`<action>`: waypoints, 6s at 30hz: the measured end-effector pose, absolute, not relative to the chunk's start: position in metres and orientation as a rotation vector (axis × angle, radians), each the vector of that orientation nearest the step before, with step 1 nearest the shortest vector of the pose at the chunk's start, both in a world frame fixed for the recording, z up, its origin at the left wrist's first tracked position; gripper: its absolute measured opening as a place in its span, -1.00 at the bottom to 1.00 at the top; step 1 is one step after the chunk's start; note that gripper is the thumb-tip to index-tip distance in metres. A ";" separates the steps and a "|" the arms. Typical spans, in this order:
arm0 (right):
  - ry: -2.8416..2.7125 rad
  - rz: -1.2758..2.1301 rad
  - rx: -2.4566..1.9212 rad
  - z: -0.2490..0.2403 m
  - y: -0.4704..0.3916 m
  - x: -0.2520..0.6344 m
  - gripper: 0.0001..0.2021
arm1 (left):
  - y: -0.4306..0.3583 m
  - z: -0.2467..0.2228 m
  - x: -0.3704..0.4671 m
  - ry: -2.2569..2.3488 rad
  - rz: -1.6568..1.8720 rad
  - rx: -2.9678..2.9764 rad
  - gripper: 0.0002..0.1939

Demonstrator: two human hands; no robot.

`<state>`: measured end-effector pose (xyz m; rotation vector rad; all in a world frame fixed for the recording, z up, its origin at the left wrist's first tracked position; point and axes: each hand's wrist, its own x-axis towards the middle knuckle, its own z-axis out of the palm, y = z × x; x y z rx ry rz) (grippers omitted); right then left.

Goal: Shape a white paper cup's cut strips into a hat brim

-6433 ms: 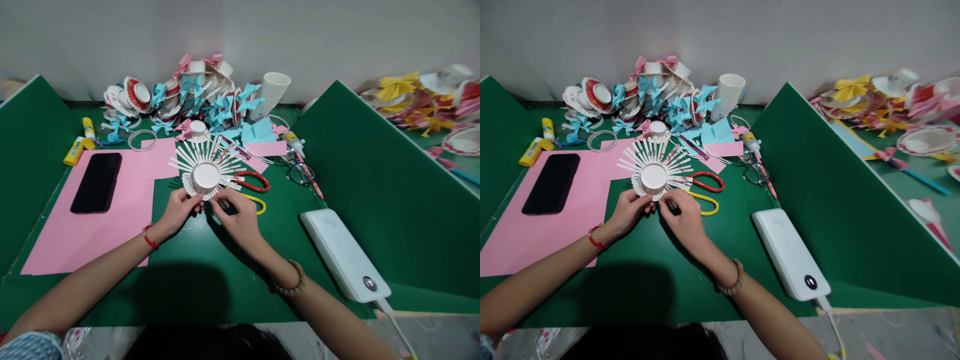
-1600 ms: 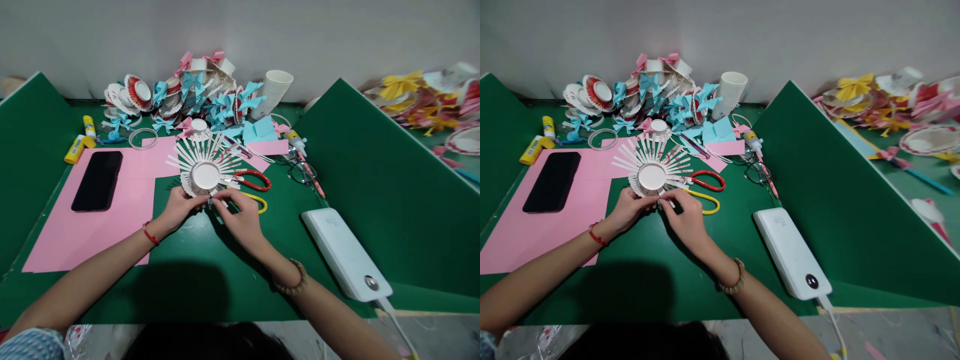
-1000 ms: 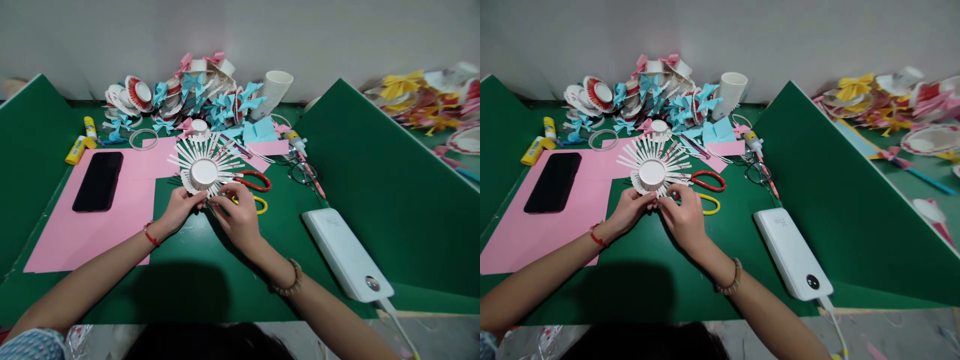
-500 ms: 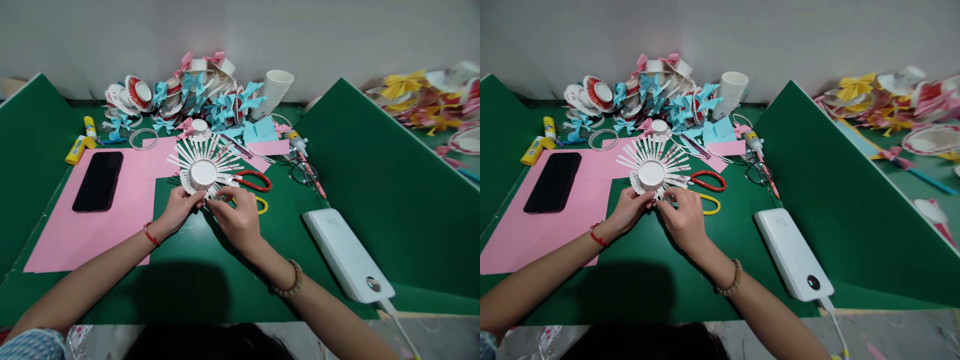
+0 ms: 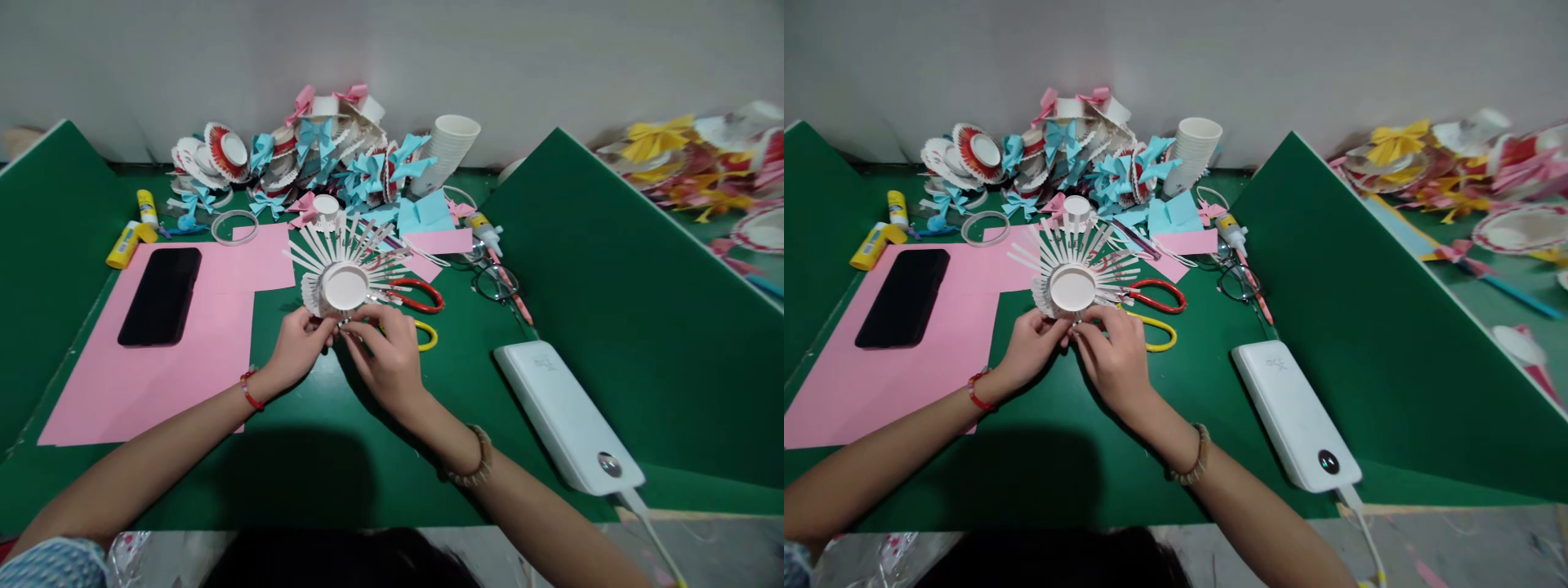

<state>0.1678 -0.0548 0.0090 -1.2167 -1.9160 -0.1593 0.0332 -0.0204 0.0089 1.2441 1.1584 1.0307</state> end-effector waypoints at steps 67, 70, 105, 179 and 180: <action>-1.034 1.077 -1.255 0.015 -0.044 0.169 -0.85 | -0.023 0.010 0.027 1.057 0.940 1.245 -0.81; -1.034 1.084 -1.276 0.015 -0.044 0.170 -0.86 | -0.023 0.013 0.027 1.067 0.921 1.252 -0.79; -1.652 0.508 -1.209 0.005 -0.047 0.168 -0.91 | -0.015 0.008 0.030 0.950 0.922 0.876 -0.81; -0.967 1.083 -1.196 0.005 -0.046 0.168 -0.81 | -0.024 0.010 0.031 1.064 0.998 1.267 -0.80; -0.954 1.092 -1.197 0.005 -0.046 0.167 -0.80 | -0.024 0.010 0.030 1.072 0.981 1.280 -0.81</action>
